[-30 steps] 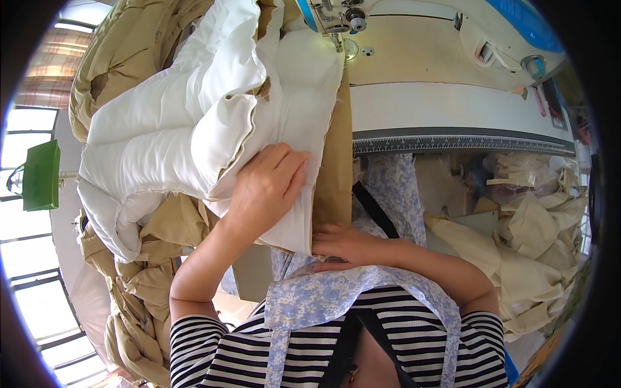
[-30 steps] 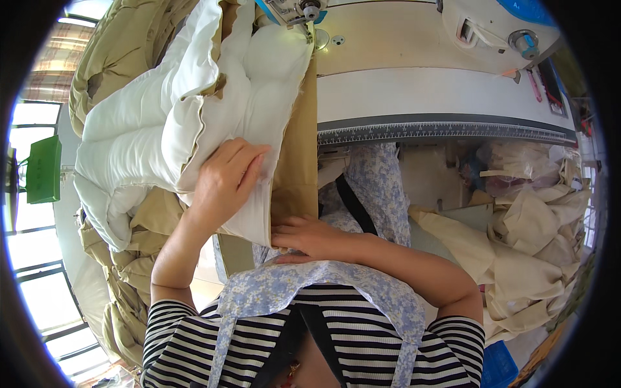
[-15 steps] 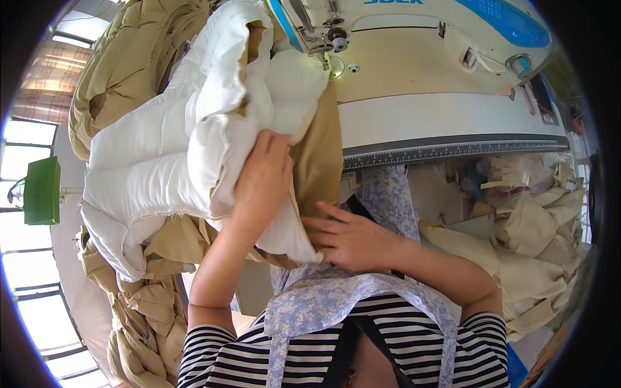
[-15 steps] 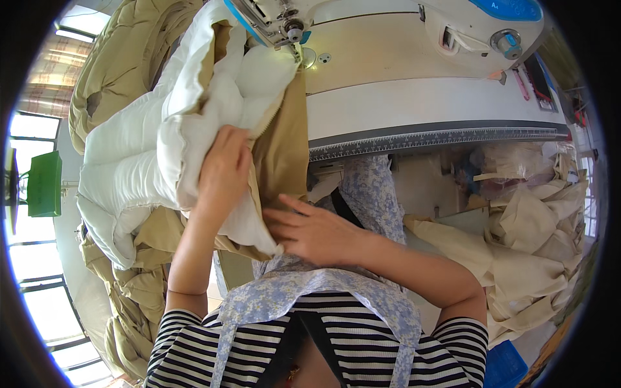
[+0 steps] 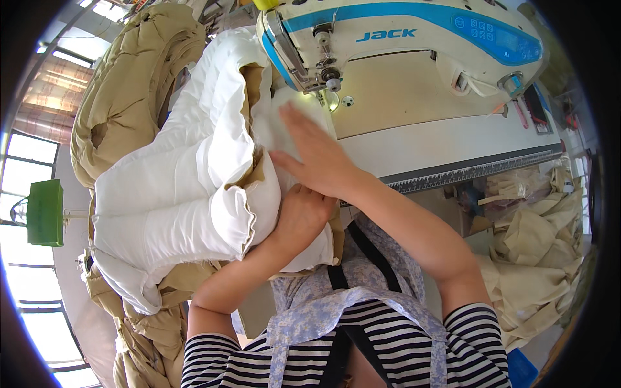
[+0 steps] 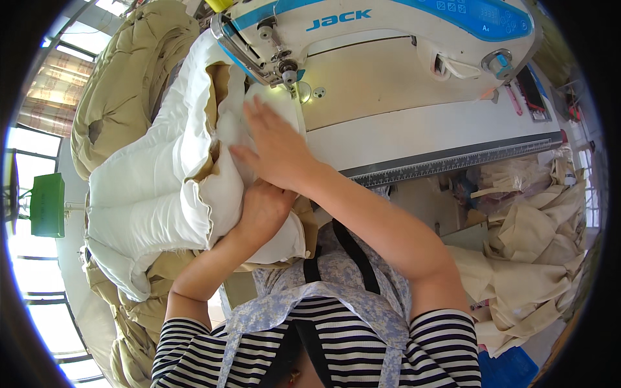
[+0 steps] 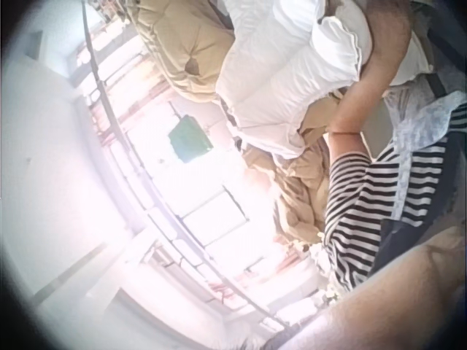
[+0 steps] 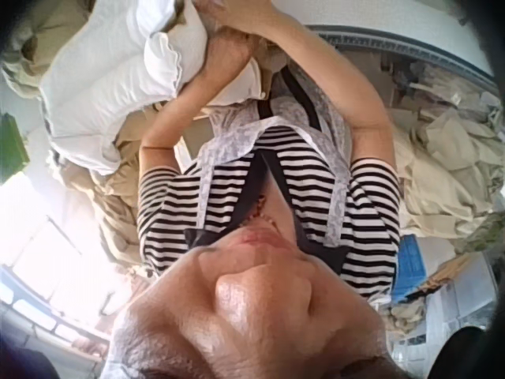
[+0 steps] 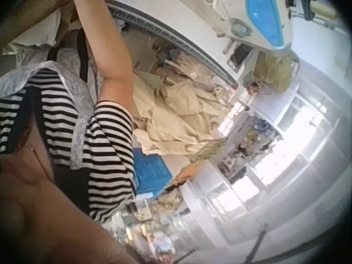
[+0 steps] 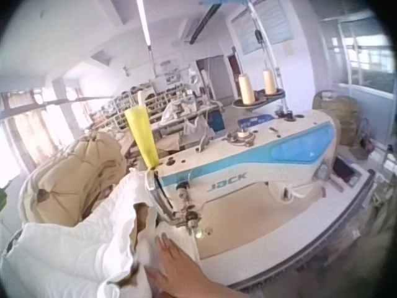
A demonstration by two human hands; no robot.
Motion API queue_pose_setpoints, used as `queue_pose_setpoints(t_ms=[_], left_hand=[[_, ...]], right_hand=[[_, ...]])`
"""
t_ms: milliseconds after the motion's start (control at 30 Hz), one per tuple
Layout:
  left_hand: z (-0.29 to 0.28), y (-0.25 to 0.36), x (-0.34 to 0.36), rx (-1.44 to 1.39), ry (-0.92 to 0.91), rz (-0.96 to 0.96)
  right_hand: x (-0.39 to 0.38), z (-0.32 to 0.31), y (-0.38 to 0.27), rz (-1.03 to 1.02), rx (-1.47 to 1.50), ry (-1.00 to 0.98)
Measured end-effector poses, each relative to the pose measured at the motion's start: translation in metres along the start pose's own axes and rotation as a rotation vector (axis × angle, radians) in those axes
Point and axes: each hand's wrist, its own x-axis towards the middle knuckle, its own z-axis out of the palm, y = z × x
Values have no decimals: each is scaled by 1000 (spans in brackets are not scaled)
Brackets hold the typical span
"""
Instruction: The person sews a beige puffer jacket using a sewing machine, guiding the fabric under the needle and stitching along the edges. The person repeatedly adjusts and repositions the jacket to align seams and continues sewing different sections.
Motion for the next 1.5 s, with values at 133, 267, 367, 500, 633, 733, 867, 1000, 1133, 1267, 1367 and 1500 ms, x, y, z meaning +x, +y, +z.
queue_pose_setpoints(t_ms=[133, 267, 367, 500, 633, 733, 867, 1000, 1133, 1267, 1367, 1500], left_hand=[[4, -7, 2, 8, 124, -61], [-23, -20, 5, -395, 148, -228], [-48, -30, 11, -542, 179, -412], [-69, -37, 23, -558, 159, -513], [-77, -37, 32, -524, 189, -455], [-84, -40, 34, -350, 83, -461], [-72, -41, 39, -188, 95, -69], [-37, -37, 44, -310, -4, 123], [-22, -41, 39, -434, -118, 51], [-24, -43, 37, -410, -174, 25], [-26, -42, 38, -361, -232, 4], [-23, -44, 37, -366, -243, -3]], right_hand=[[22, 12, 20, 43, 31, -353], [-77, -30, 36, 0, -141, 63], [-130, -30, 44, -188, -813, 40], [-138, 8, 54, -241, -1245, -54], [-126, 39, 56, -441, -1081, -276], [-136, 41, 45, -499, -587, -170], [-159, 31, 29, -240, -269, -261], [-163, 29, 25, -193, -183, -180], [-161, 33, 29, -214, -196, -190], [-163, 34, 32, -235, -307, -273], [-165, 35, 32, -188, -276, -274], [-160, 35, 29, -167, -247, -295]])
